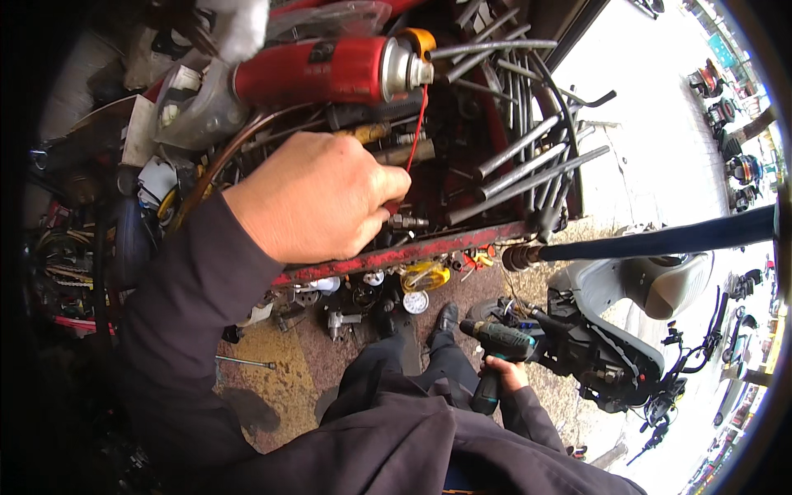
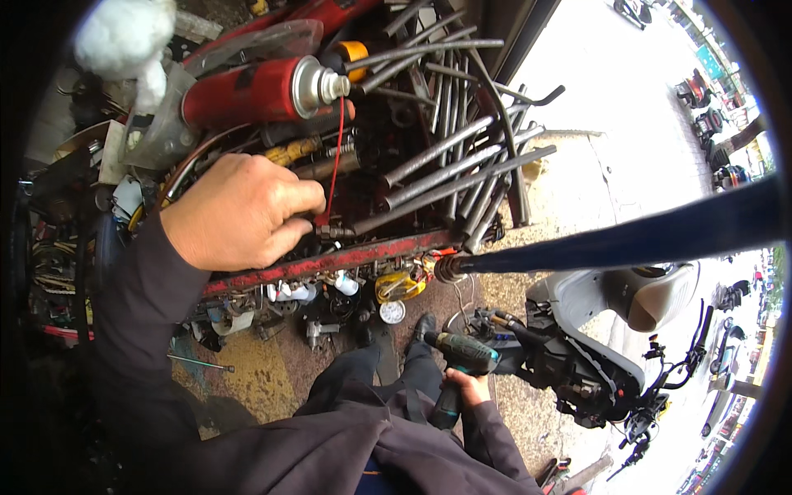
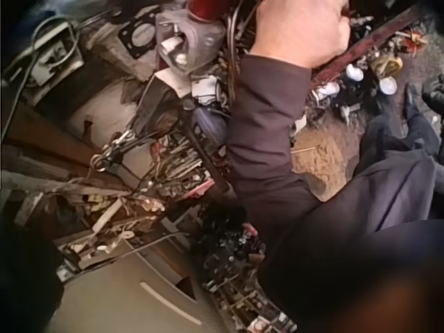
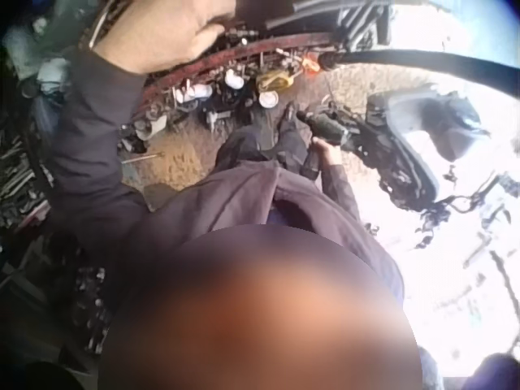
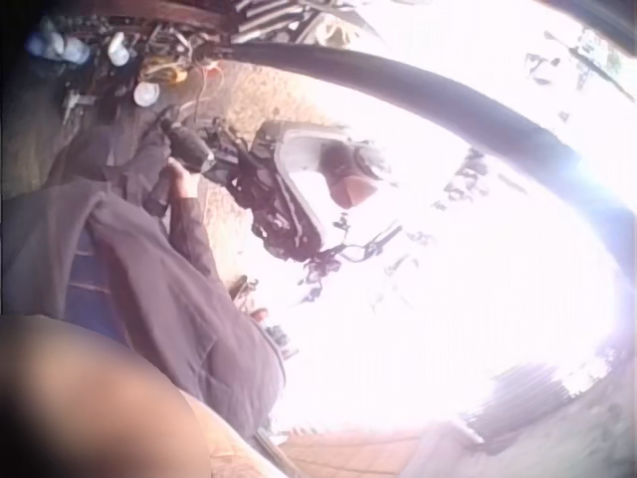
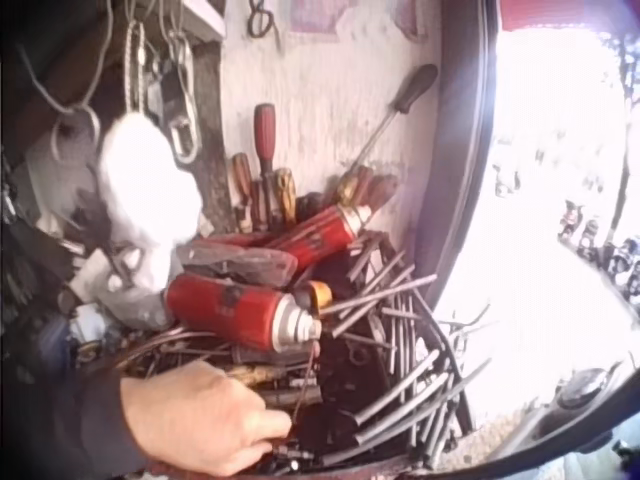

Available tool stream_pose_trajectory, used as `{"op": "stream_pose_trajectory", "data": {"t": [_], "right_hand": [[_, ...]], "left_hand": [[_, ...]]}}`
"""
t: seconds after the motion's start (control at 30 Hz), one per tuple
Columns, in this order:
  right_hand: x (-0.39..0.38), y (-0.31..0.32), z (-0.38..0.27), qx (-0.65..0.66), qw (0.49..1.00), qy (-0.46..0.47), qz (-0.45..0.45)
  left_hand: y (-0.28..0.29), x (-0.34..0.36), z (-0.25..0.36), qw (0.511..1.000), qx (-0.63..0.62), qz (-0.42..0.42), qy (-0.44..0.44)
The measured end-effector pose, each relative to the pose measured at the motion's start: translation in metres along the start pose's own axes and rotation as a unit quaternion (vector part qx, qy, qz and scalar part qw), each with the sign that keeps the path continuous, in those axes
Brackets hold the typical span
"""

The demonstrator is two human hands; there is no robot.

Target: The person selects a screwdriver from a cluttered tool cart, then uses a cordless drill to fasten screws into the scooter's handlebar assembly. The person also handles small fasteners and wires while working on the scooter's front section.

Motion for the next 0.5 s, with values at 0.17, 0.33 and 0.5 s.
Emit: {"op": "stream_pose_trajectory", "data": {"t": [0.17, 0.33, 0.5], "right_hand": [[-0.001, -0.009, -0.005, 0.022, 0.999, 0.012, -0.025], [0.002, -0.012, -0.006, 0.013, 1.0, 0.008, -0.017], [0.007, -0.011, -0.005, 0.005, 0.999, 0.017, -0.044]], "left_hand": [[0.018, -0.008, -0.012, 0.988, 0.089, 0.105, 0.065], [0.017, -0.002, -0.005, 0.977, 0.139, 0.151, 0.06], [0.029, -0.005, -0.016, 0.969, 0.144, 0.177, 0.092]]}}
Point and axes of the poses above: each hand's wrist, its own x-axis towards the middle knuckle, its own y-axis out of the back of the hand, z = x × y, the point moved 10 cm from there along x, towards the middle knuckle, and after that the axes turned 2 degrees about -z, right-handed, at the moved point
